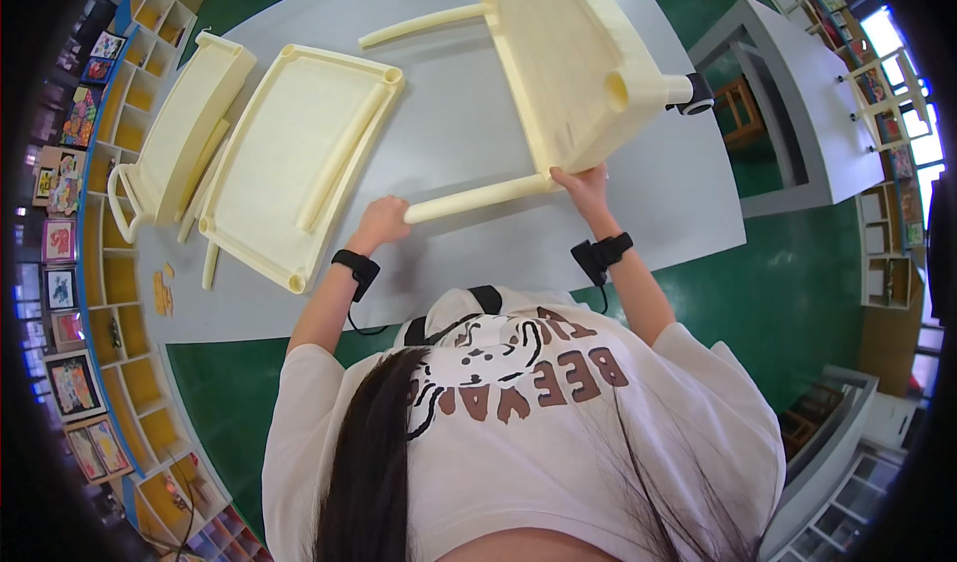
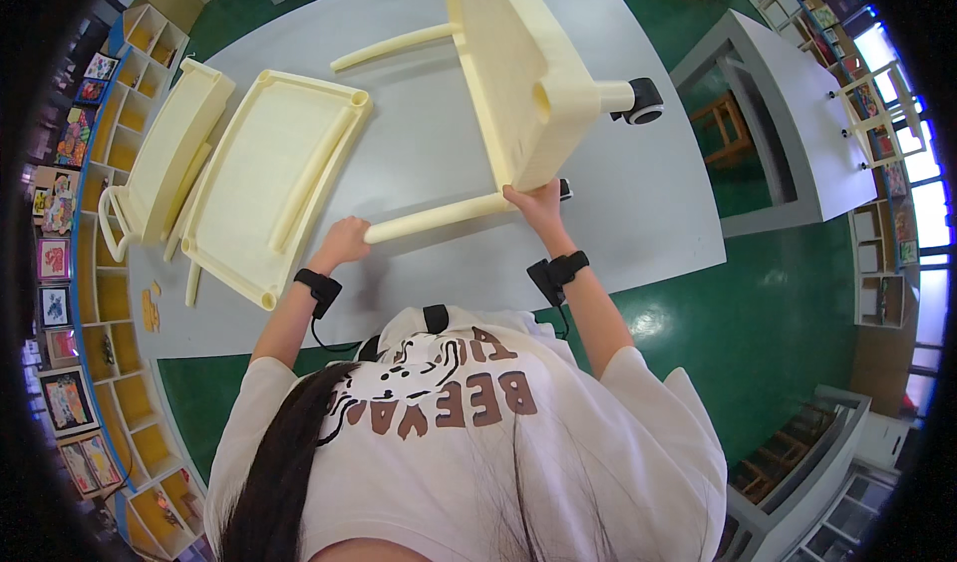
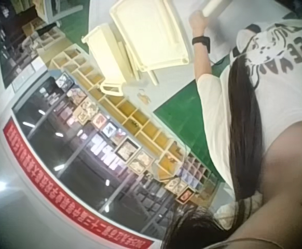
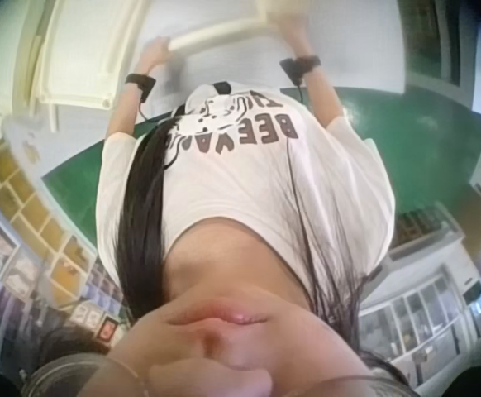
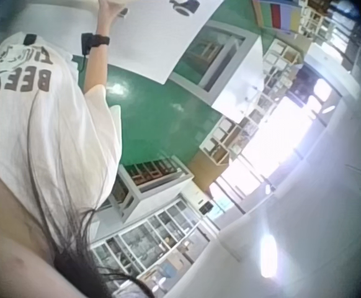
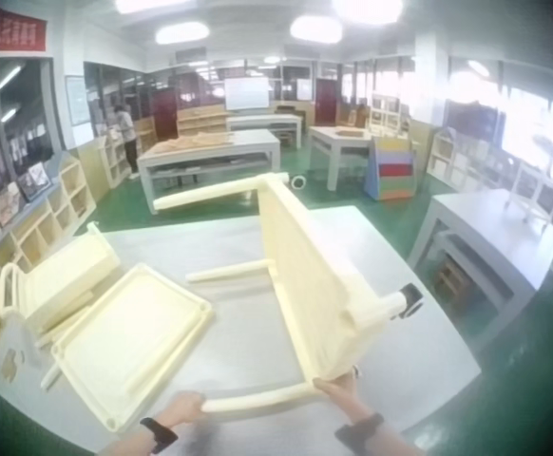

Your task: Assemble a plastic utility cart by attaching legs to the trays.

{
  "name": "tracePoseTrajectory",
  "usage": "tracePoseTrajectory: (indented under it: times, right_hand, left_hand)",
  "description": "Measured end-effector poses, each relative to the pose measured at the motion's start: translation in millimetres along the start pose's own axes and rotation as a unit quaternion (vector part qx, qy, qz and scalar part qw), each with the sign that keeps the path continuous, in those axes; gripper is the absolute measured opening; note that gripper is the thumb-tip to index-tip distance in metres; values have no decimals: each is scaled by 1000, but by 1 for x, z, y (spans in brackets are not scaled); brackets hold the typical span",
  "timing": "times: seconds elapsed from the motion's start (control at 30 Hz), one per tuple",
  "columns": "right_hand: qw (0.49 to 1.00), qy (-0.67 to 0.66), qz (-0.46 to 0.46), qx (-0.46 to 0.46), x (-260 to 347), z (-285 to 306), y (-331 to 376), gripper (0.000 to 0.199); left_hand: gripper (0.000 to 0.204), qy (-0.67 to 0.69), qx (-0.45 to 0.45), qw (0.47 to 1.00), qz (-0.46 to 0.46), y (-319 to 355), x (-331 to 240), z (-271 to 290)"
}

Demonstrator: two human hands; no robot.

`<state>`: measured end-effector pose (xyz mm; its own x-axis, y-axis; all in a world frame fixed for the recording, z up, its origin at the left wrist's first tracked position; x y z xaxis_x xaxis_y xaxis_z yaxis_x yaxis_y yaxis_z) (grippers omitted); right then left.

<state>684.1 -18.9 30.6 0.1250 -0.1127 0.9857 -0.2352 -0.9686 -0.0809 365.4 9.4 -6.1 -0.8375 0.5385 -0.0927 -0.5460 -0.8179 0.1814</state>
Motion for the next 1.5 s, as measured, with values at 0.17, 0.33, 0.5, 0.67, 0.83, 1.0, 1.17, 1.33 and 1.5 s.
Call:
tracePoseTrajectory:
  times: [0.17,0.33,0.5,0.67,0.83,1.0,1.17,1.33,1.5]
  right_hand:
    - [1000,22,5,-9,10,-3,0,34]
    - [999,27,21,-2,15,-7,1,28]
    - [998,56,42,-3,14,-5,1,23]
    - [997,53,52,1,9,-6,1,20]
    - [993,97,63,0,1,4,1,23]
    - [997,15,72,-10,-2,9,-4,24]
    - [996,56,69,-4,-11,8,-1,23]
    - [996,39,86,-4,-2,3,0,21]
    - [998,51,-15,20,-9,5,2,41]
  left_hand:
    - [16,52,29,997,-41,-8,6,5]
    - [7,296,298,905,61,-3,3,0]
    - [11,375,401,828,111,4,1,2]
    - [13,475,498,712,140,18,9,-32]
    - [12,379,452,796,136,55,23,-29]
    - [22,319,241,908,126,67,47,-18]
    - [30,124,-15,982,138,72,54,3]
    - [30,23,-67,977,202,75,60,16]
    - [29,-9,-184,961,207,62,69,39]
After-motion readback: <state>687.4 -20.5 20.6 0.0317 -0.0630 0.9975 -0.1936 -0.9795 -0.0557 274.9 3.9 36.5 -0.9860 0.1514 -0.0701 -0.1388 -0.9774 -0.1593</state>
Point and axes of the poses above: each hand's wrist, its own y-axis away from the middle knuckle, its own z-axis out of the back of the hand, x = y × z, the point moved 5 cm from there along -y, towards the middle knuckle, and after that the axes turned 9 degrees about -y, right-handed, at the moved point
